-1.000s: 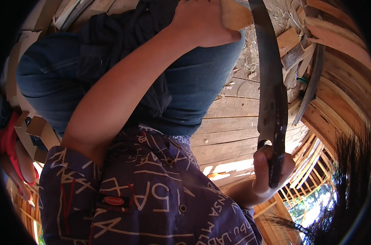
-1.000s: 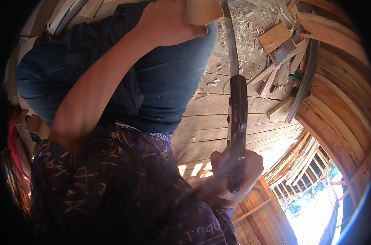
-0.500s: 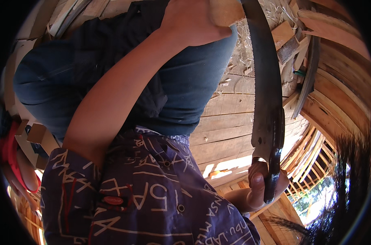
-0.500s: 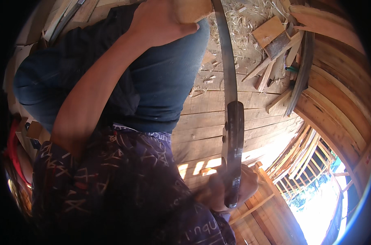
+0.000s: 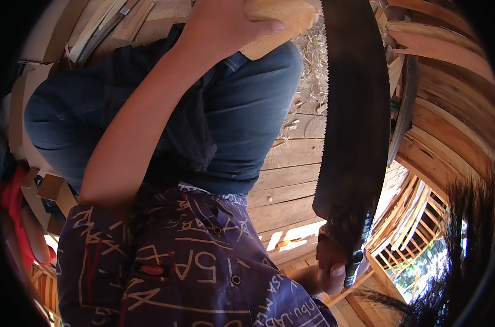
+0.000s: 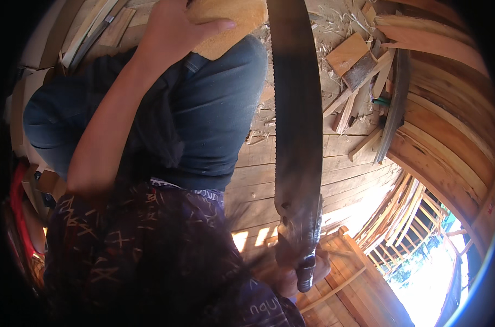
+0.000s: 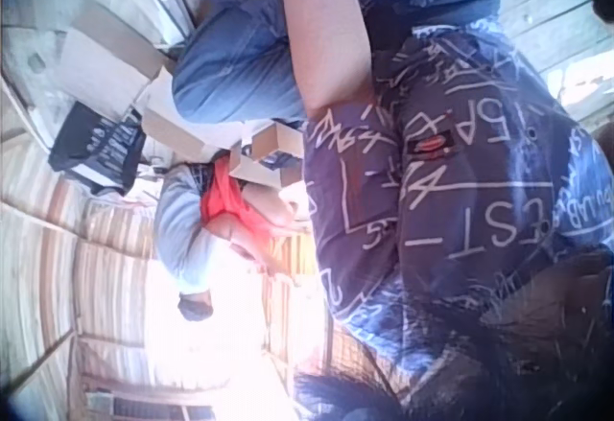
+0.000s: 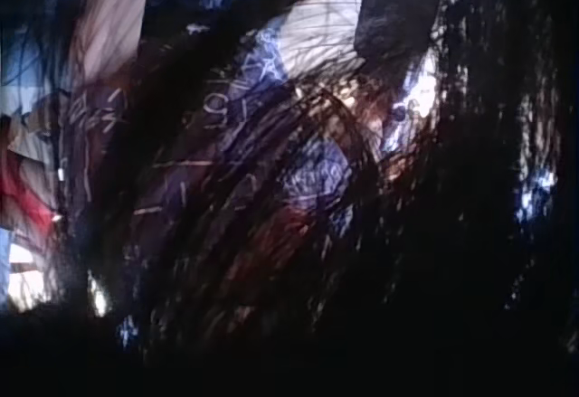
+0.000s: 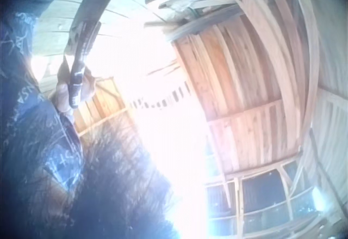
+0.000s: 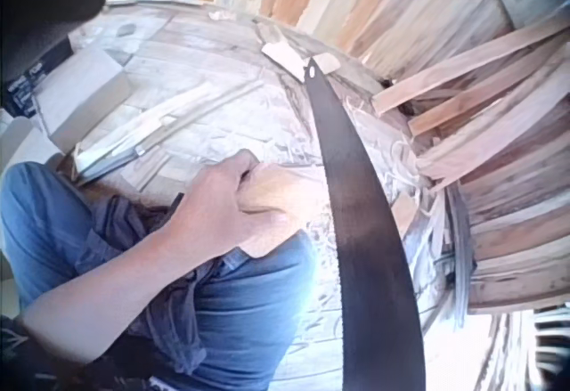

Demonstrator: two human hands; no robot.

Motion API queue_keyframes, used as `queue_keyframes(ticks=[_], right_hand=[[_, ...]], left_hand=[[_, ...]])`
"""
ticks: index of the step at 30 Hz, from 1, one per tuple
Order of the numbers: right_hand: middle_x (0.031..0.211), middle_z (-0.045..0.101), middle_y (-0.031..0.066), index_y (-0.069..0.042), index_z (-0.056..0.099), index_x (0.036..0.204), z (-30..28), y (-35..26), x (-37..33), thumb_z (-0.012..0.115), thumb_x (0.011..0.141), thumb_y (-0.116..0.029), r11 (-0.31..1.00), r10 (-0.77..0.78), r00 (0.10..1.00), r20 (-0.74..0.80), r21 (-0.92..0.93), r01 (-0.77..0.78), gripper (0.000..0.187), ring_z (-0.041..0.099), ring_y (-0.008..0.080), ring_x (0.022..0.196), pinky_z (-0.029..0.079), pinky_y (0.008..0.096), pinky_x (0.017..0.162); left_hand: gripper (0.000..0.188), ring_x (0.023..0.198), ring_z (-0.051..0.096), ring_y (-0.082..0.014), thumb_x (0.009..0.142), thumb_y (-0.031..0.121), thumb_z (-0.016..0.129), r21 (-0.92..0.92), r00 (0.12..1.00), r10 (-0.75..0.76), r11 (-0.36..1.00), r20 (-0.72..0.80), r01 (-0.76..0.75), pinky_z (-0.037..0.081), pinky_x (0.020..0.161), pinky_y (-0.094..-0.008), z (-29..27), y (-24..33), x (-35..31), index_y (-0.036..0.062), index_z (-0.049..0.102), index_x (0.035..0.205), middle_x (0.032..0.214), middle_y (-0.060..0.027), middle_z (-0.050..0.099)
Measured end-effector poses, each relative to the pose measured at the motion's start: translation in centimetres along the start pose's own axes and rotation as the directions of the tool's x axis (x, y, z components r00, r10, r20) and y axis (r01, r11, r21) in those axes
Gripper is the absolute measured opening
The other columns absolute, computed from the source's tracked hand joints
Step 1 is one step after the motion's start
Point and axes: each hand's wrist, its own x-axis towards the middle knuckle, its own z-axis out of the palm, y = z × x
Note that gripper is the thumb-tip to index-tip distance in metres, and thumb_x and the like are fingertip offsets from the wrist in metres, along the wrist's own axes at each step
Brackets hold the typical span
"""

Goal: The person saws a piece of wood by hand while holding it steady on the floor.

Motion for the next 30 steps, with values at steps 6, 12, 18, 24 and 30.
queue_keyframes(ticks=[6,12,18,24,30], right_hand=[[0.051,0.044,0.0049,-0.001,0.048,0.074,-0.2,2.8,-0.4,0.065,0.091,-0.028,0.951,0.047,0.998,-0.049,0.309,-0.03,0.036,0.039,0.0127,0.04,0.03,0.0274,0.037],[0.054,0.045,0.0048,-0.001,0.049,0.078,-0.2,4.3,-1.4,0.066,0.089,-0.028,0.973,0.072,0.993,-0.095,0.224,-0.049,0.034,0.042,0.0144,0.042,0.032,0.028,0.039],[0.06,0.055,0.0062,-0.008,0.049,0.07,1.8,2.7,0.9,0.07,0.08,-0.016,0.912,-0.162,0.985,-0.065,-0.392,0.124,0.024,0.052,0.0241,0.046,0.041,0.0338,0.046],[0.052,0.05,0.0068,-0.008,0.047,0.065,2.4,2.2,1.1,0.068,0.079,-0.008,0.928,-0.085,0.995,-0.042,-0.367,0.063,0.024,0.051,0.0249,0.042,0.041,0.0335,0.044],[0.053,0.051,0.0049,-0.009,0.046,0.064,2.5,2.4,0.8,0.066,0.081,-0.014,0.921,-0.069,0.997,0.036,-0.383,0.078,0.027,0.05,0.0227,0.043,0.041,0.0356,0.045]], left_hand=[[0.03,0.088,0.064,-0.0265,0.073,0.013,0.081,0.1,0.813,0.558,0.829,-0.165,-0.55,0.052,0.073,-0.0336,1.7,-2.9,-3.1,0.007,0.057,0.091,0.106,-0.0055,0.062],[0.025,0.104,0.06,-0.0313,0.064,0.001,0.072,0.137,0.622,0.783,0.617,-0.011,-0.775,0.051,0.096,-0.0461,2.9,-2.4,-6.6,0.0067,0.057,0.082,0.111,-0.0105,0.061],[0.031,0.122,0.05,-0.0306,0.07,0.007,0.07,0.322,0.725,0.66,0.655,0.198,-0.684,0.035,0.112,-0.0506,3.5,-4.3,-8.1,0.0106,0.056,0.097,0.124,-0.0111,0.054],[0.065,0.127,0.045,-0.0335,0.063,0.03,0.085,0.243,0.832,0.524,0.796,0.184,-0.555,0.033,0.112,-0.0508,3.5,-4.4,-7.9,0.0076,0.051,0.114,0.131,-0.0157,0.048],[0.102,0.13,0.042,-0.0367,0.049,0.045,0.091,0.321,0.894,0.425,0.835,0.139,-0.447,0.031,0.111,-0.0486,4.1,-4.4,-6.7,0.0104,0.047,0.133,0.135,-0.0155,0.044]])
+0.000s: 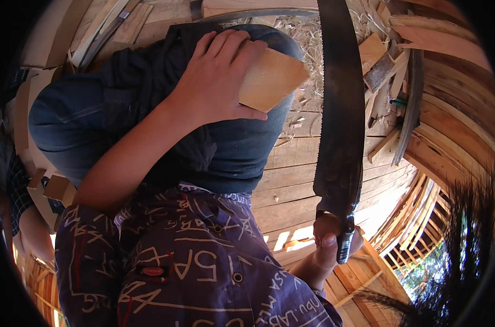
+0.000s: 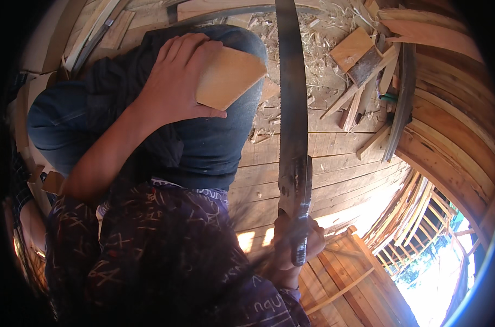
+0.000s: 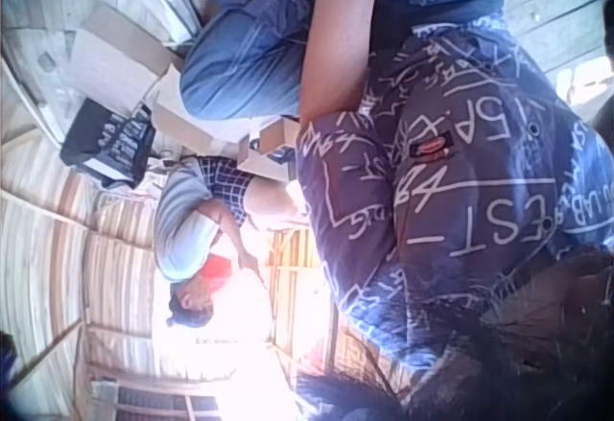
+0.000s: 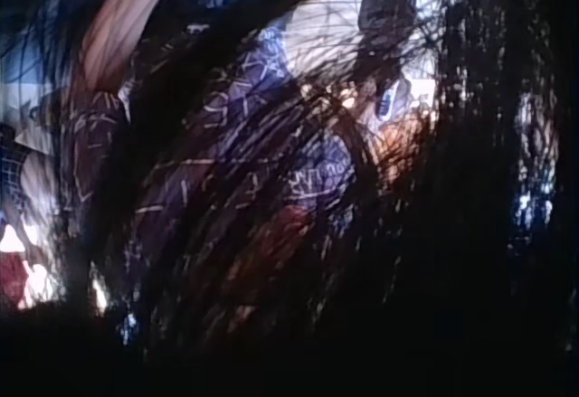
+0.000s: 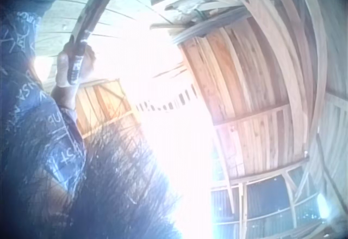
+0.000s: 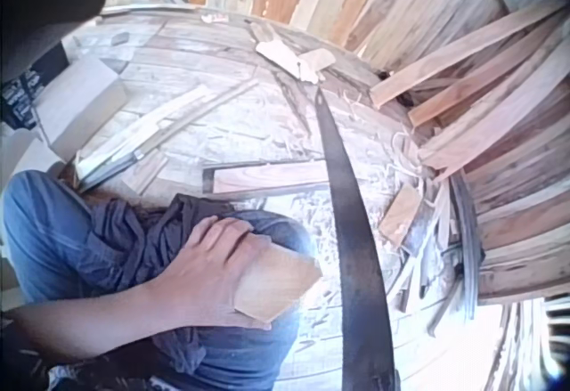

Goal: The person saws a piece of wood by hand while holding it steady on the floor.

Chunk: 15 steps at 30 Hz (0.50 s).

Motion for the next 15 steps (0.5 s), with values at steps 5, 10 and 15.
queue_keyframes(ticks=[5,10,15], right_hand=[[0.056,0.051,0.0062,-0.009,0.045,0.063,0.8,0.0,0.0,0.064,0.089,-0.033,0.984,0.036,0.996,-0.083,0.177,-0.021,0.041,0.049,0.0228,0.046,0.039,0.0337,0.048],[0.055,0.05,0.0058,-0.006,0.05,0.06,0.6,0.2,0.2,0.062,0.088,-0.055,0.888,0.156,0.973,0.169,0.408,-0.214,0.057,0.049,0.0226,0.048,0.037,0.034,0.048],[0.054,0.05,0.0058,-0.005,0.055,0.062,1.4,-1.0,1.5,0.062,0.086,-0.061,0.858,0.168,0.957,0.235,0.443,-0.259,0.061,0.05,0.0217,0.05,0.037,0.0351,0.048]], left_hand=[[0.106,0.13,0.041,-0.0363,0.05,0.046,0.091,-0.007,1.0,0.0,1.0,-0.013,0.0,0.033,0.11,-0.0486,0.2,-0.9,0.6,0.0135,0.045,0.14,0.137,-0.0139,0.043],[0.107,0.132,0.04,-0.0362,0.05,0.046,0.091,-0.022,1.0,-0.003,1.0,-0.013,0.003,0.032,0.111,-0.0494,0.5,-0.9,0.6,0.0135,0.044,0.141,0.139,-0.0141,0.041],[0.107,0.133,0.04,-0.0365,0.051,0.046,0.09,-0.018,1.0,-0.004,1.0,-0.018,0.003,0.032,0.112,-0.05,0.6,-1.2,0.4,0.0142,0.043,0.141,0.14,-0.0141,0.041]])
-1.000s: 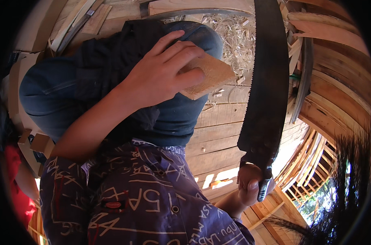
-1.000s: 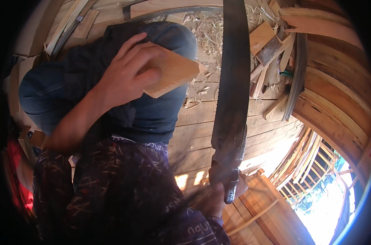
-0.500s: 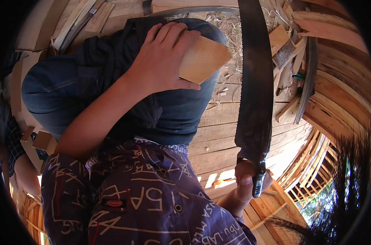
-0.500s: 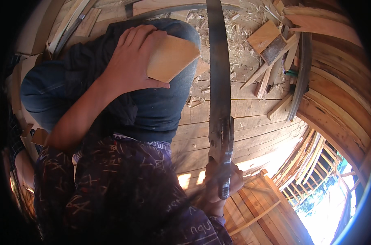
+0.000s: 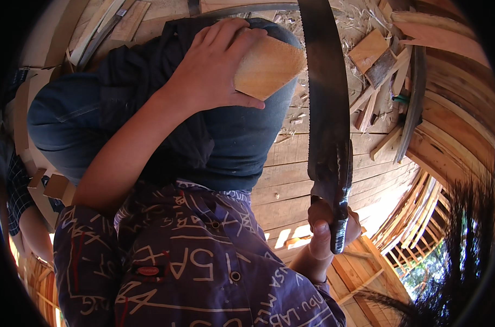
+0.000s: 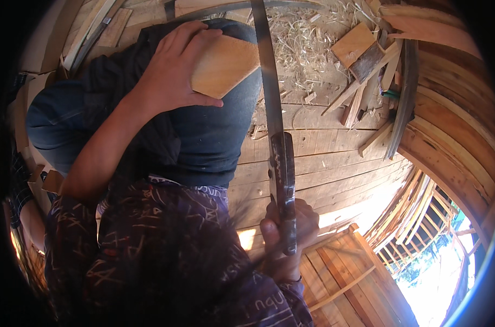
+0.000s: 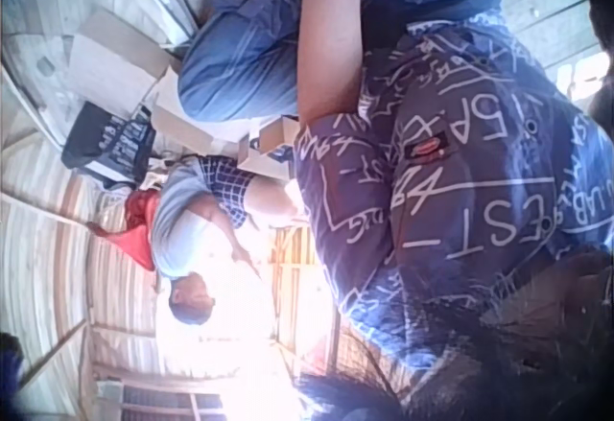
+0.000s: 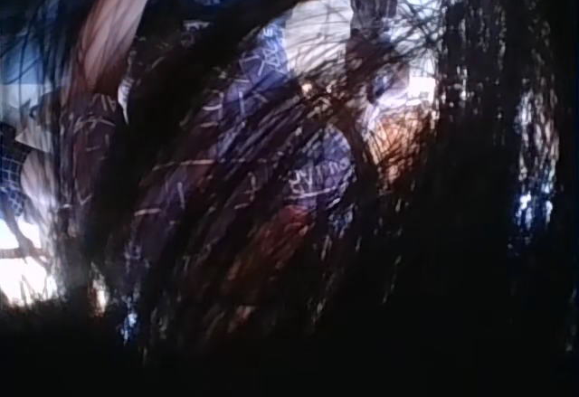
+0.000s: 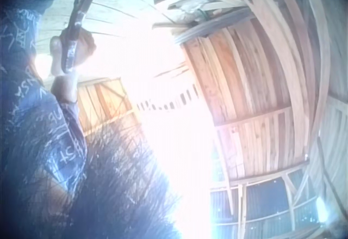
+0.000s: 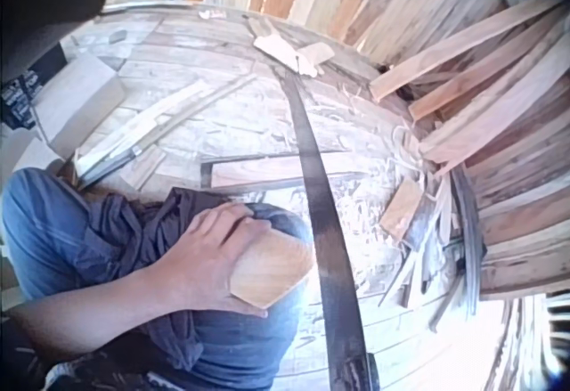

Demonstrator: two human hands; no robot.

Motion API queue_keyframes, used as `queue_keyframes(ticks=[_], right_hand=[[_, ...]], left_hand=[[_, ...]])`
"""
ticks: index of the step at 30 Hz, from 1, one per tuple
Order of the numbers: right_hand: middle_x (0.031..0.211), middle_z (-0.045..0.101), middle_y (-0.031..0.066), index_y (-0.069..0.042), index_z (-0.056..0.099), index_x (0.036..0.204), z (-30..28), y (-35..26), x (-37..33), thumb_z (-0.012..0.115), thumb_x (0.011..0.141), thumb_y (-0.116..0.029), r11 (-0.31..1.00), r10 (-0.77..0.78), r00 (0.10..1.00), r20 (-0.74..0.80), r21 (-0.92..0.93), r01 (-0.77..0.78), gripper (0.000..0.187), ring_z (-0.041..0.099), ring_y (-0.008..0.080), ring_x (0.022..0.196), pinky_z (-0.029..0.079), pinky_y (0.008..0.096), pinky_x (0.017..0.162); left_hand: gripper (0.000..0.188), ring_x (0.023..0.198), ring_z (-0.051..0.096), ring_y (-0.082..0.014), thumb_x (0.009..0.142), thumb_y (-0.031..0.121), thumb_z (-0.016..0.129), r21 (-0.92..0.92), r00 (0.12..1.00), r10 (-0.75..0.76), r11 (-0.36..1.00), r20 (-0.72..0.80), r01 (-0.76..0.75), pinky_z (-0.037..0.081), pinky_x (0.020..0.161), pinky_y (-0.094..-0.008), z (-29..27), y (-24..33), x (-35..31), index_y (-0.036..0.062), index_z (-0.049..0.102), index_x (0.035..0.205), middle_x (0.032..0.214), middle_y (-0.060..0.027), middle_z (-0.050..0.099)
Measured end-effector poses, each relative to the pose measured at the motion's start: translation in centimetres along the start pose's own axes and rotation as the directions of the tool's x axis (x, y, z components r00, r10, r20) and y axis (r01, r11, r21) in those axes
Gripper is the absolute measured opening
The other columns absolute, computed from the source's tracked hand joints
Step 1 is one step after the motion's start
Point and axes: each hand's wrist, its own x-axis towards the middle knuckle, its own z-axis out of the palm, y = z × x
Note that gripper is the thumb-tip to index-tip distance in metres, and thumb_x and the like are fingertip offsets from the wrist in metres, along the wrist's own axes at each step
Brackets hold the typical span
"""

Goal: The person saws a piece of wood by hand while holding it steady on the floor.

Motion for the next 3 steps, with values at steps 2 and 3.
queue_keyframes(ticks=[2,3], right_hand=[[0.054,0.05,0.006,-0.005,0.055,0.062,-0.27,0.3,0.4,0.061,0.086,-0.061,1.0,0.01,0.996,0.086,0.007,-0.011,0.061,0.051,0.0215,0.05,0.037,0.0351,0.048],[0.054,0.05,0.006,-0.005,0.055,0.062,-0.28,0.35,0.43,0.061,0.086,-0.061,1.0,0.011,0.996,0.086,0.008,-0.012,0.061,0.051,0.0215,0.05,0.037,0.0351,0.048]], left_hand=[[0.107,0.134,0.038,-0.0365,0.051,0.047,0.09,0.0,1.0,-0.006,1.0,0.003,0.006,0.031,0.113,-0.05,-0.03,-0.05,-0.04,0.015,0.043,0.142,0.141,-0.014,0.04],[0.107,0.135,0.038,-0.0365,0.052,0.047,0.09,-0.001,1.0,-0.007,1.0,0.006,0.007,0.031,0.113,-0.05,0.02,-0.04,-0.01,0.0154,0.042,0.142,0.141,-0.014,0.04]])
